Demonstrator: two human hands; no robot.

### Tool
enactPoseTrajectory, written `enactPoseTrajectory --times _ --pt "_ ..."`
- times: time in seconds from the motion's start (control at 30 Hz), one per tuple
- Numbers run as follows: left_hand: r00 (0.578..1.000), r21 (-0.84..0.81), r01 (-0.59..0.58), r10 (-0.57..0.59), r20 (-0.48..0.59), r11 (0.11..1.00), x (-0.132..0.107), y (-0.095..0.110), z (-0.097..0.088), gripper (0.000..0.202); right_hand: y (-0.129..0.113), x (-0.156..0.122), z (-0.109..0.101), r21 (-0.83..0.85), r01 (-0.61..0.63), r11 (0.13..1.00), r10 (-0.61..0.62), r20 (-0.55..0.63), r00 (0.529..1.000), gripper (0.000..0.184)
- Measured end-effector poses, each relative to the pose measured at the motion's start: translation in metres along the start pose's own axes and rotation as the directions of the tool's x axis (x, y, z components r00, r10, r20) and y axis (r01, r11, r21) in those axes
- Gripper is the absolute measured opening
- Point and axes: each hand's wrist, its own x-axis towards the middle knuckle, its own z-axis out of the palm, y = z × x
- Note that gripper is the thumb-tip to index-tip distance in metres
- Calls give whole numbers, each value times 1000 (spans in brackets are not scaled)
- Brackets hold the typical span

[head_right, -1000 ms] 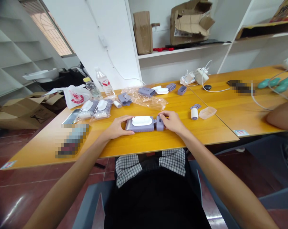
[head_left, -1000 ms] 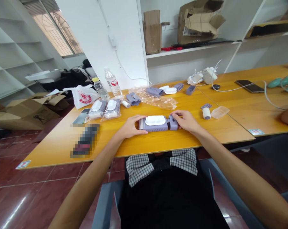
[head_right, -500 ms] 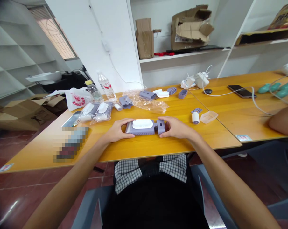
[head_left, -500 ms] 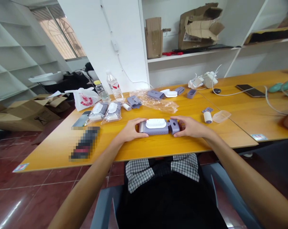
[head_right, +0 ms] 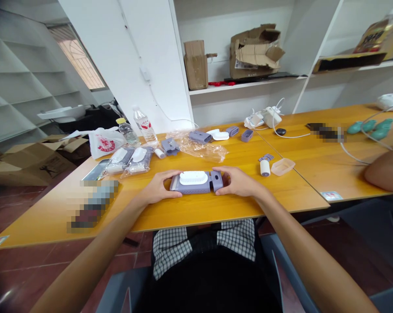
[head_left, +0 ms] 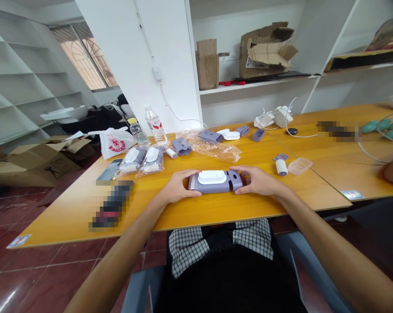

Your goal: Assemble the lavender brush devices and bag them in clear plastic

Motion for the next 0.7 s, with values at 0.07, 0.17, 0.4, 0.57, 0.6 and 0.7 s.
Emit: enactPoseTrajectory --times 0.07,0.17,0.4,0.57,0.6,0.7 --pt "1000 8 4 -4 10 1000 0 0 0 85 2 0 0 29 -14 999 14 6 1000 93" --pt "1000 7 10 -11 18 1000 -1 0 -1 85 8 0 0 116 -40 992 36 39 999 95" --pt "1000 -4 9 -9 11 1000 -1 1 -3 85 14 0 0 180 -35 983 25 60 998 93" --pt "1000 -9 24 -24 0 1000 -1 0 -2 84 16 1 2 158 -23 987 17 40 999 92" --pt "1000 -8 25 -25 -2 1000 -1 0 -2 84 16 1 2 159 -20 987 14 42 999 91" --pt "1000 -9 24 -24 -3 1000 -2 1 -3 84 15 1 2 160 -20 987 12 54 998 90"
